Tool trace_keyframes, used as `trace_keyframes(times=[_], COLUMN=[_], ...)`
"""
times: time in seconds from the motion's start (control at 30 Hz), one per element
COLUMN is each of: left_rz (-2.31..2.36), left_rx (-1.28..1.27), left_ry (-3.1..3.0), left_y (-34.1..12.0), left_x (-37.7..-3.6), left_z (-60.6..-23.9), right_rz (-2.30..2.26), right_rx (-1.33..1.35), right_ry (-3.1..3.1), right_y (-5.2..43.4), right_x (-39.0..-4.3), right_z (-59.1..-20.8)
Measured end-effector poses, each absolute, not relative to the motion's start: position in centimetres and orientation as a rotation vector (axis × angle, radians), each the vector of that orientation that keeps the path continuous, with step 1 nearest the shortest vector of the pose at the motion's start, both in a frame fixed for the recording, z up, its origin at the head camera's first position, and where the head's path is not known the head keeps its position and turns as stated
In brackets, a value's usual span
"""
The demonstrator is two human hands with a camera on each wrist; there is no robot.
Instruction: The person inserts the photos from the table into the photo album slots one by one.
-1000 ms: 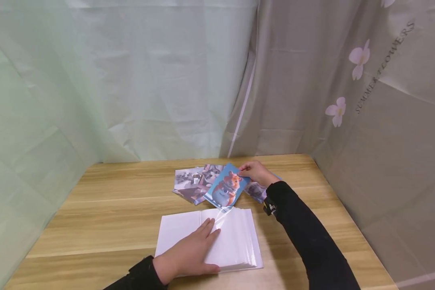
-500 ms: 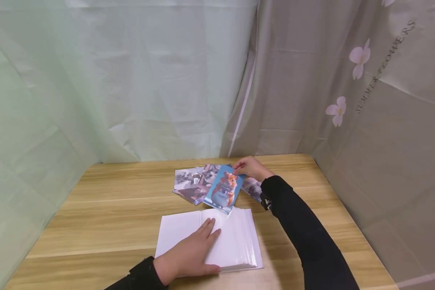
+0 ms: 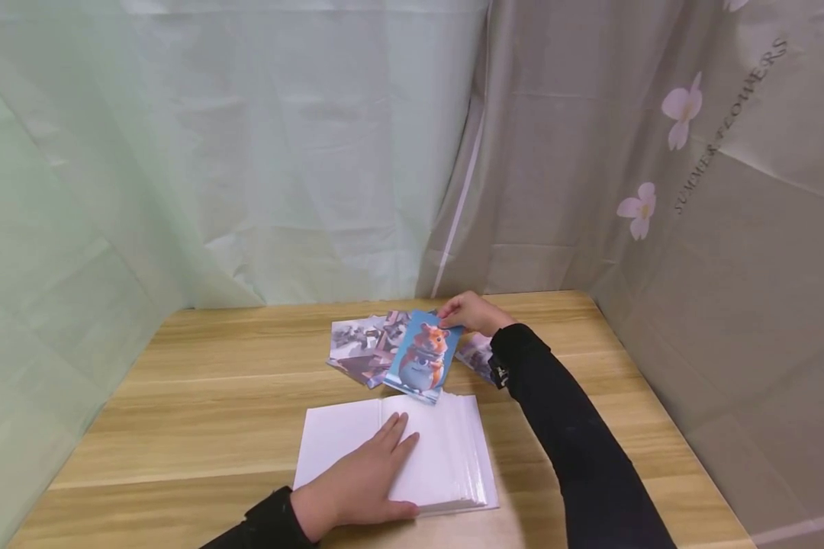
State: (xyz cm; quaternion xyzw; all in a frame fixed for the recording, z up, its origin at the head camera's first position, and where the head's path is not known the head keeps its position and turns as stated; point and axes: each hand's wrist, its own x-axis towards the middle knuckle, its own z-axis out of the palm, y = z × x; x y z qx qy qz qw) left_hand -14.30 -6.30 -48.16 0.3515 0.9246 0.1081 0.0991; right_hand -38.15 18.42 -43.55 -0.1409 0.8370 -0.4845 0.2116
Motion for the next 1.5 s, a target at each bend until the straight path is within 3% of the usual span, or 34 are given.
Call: trace_keyframes(times=[1.5], left_rz=[0.247], left_rx=[1.089], left_ry=[2.764], left_y=[-6.2], left_x=[-14.3], left_z=[-48.4], right_rz=[-0.968], right_rx=[-0.495], right_ry=[2.328], right_y=[15.0], right_x=[-39.8], right_z=[-41.2])
